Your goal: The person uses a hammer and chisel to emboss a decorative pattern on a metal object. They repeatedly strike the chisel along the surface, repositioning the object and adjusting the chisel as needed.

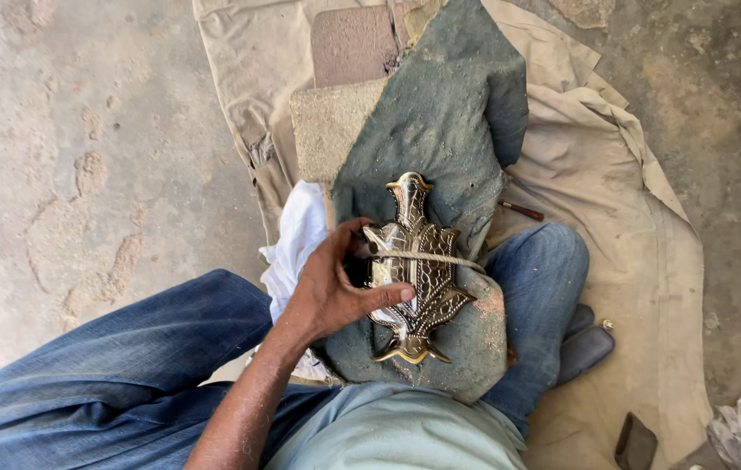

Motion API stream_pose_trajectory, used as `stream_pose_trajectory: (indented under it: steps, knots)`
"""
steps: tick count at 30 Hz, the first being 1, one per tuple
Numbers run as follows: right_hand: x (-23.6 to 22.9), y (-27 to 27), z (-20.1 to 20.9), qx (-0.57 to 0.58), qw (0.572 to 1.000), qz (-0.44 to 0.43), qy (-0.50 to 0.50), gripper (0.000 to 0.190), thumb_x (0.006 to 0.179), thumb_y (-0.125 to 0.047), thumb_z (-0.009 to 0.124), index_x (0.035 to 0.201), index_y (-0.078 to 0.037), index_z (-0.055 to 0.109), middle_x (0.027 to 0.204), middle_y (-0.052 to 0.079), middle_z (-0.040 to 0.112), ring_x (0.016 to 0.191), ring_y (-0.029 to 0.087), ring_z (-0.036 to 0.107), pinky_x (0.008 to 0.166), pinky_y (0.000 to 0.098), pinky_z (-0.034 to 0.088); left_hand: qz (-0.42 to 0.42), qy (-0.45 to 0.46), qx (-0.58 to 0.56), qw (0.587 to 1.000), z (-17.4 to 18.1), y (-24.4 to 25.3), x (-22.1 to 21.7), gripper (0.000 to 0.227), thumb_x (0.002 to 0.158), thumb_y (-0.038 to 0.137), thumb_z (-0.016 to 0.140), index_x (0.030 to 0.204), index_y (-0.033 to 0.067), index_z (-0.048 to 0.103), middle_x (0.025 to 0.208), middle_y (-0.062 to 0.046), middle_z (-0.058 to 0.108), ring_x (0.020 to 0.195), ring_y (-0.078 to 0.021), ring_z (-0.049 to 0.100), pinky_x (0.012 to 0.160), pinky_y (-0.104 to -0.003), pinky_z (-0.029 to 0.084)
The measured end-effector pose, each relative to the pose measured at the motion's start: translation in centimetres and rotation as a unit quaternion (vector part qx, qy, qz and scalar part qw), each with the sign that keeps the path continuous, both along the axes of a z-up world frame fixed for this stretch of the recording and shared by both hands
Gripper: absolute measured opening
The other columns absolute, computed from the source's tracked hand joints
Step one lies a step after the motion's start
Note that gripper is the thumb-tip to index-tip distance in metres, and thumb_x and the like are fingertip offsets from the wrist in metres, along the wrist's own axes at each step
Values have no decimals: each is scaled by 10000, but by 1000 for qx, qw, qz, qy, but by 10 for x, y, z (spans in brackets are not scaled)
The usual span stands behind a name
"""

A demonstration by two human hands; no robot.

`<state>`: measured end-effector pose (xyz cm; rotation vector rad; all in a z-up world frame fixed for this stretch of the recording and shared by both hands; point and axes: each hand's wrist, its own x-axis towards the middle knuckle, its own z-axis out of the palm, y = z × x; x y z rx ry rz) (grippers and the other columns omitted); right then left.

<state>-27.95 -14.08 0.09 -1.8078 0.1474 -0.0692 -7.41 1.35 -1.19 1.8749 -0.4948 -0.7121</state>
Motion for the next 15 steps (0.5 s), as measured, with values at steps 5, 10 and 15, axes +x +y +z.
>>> stream_pose_trajectory:
  steps: [5, 10, 15]
  knots:
    - [30, -17, 7, 1, 1000, 17, 0, 187, 997, -83, 726, 1174, -30, 698, 1087, 112, 732, 931, 200, 721, 796, 306, 581, 13, -86, 44, 995, 21, -2, -12, 1076, 513, 513, 961, 1368, 33, 518, 1158, -157, 618, 1046, -272, 668, 904, -380, 588]
    - [59, -40, 22, -6, 999, 52, -10, 161, 1030, -81, 711, 1183, -35, 696, 1092, 106, 730, 935, 193, 719, 804, 300, 579, 4, -139, 59, 989, 29, -1, -16, 1036, 536, 511, 964, 1364, 62, 532, 1092, -130, 619, 1044, -303, 629, 902, -419, 541]
    - [75, -51, 78, -69, 986, 110, -104, 136, 1063, -79, 696, 1192, -39, 694, 1098, 100, 728, 938, 186, 716, 812, 293, 576, -9, -200, 34, 979, 28, 1, -20, 1030, 586, 501, 963, 1386, 36, 513, 1106, -125, 636, 1087, -345, 564, 940, -458, 474]
